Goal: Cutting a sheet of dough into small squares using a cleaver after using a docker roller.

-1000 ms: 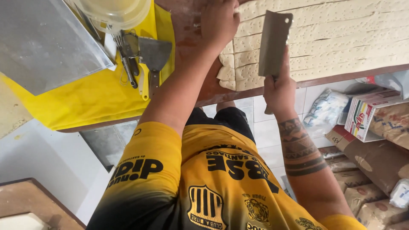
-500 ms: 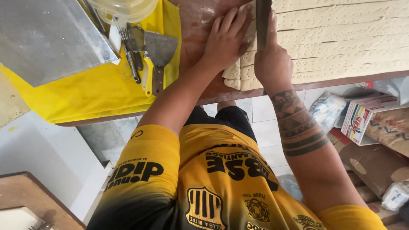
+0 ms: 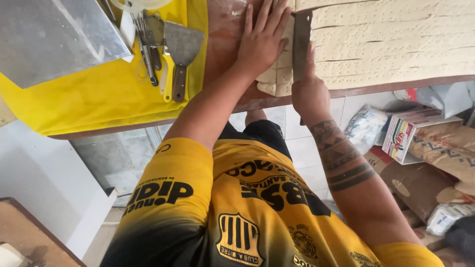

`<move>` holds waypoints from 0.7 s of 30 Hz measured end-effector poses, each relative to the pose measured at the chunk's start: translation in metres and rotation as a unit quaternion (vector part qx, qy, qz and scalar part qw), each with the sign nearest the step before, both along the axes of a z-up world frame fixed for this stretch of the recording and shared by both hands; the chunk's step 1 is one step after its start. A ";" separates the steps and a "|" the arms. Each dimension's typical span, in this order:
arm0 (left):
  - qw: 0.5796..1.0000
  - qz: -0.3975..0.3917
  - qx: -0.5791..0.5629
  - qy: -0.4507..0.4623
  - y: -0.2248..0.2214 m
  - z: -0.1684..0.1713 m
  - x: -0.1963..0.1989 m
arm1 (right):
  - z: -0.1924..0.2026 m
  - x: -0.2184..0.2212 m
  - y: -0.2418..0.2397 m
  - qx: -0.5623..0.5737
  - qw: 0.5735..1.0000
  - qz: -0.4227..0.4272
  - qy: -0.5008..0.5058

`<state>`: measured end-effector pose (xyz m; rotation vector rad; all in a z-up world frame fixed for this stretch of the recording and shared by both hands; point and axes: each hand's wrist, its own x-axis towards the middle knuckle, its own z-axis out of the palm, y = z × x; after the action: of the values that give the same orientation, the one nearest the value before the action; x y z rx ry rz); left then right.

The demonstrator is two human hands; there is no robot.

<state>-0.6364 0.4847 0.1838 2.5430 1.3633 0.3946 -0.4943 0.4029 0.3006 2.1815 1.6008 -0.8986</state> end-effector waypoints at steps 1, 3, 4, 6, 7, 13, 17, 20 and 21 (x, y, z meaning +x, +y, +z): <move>1.000 0.001 0.001 0.019 -0.004 0.001 0.001 | -0.011 0.002 -0.006 0.024 1.000 0.000 -0.003; 0.999 -0.037 -0.014 0.016 -0.037 0.009 0.000 | -0.017 0.001 -0.009 0.018 1.000 -0.017 0.007; 0.997 -0.075 -0.026 0.014 -0.051 0.013 0.001 | -0.021 0.002 -0.008 0.015 0.999 -0.034 0.017; 0.995 -0.088 -0.050 0.020 -0.080 0.019 -0.002 | -0.019 0.002 -0.007 0.016 0.999 -0.030 0.010; 0.991 -0.103 -0.075 0.026 -0.095 0.022 -0.002 | -0.019 0.003 -0.008 0.015 0.999 -0.029 0.003; 0.996 -0.038 0.015 0.077 -0.104 0.014 0.004 | 0.020 -0.002 -0.032 -0.006 0.998 -0.044 0.048; 0.996 -0.025 0.040 0.069 -0.110 0.005 0.008 | 0.010 0.000 -0.072 -0.057 0.997 -0.052 0.014; 0.997 -0.033 0.015 0.068 -0.113 0.002 0.012 | -0.020 0.004 -0.093 -0.007 0.999 -0.046 0.011; 0.998 -0.032 -0.018 0.048 -0.115 0.006 0.013 | -0.030 0.004 -0.100 0.016 0.999 -0.044 0.010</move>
<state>-0.6237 0.3699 0.1894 2.5980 1.3038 0.2370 -0.4899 0.3030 0.2710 2.2874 1.5509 -0.9291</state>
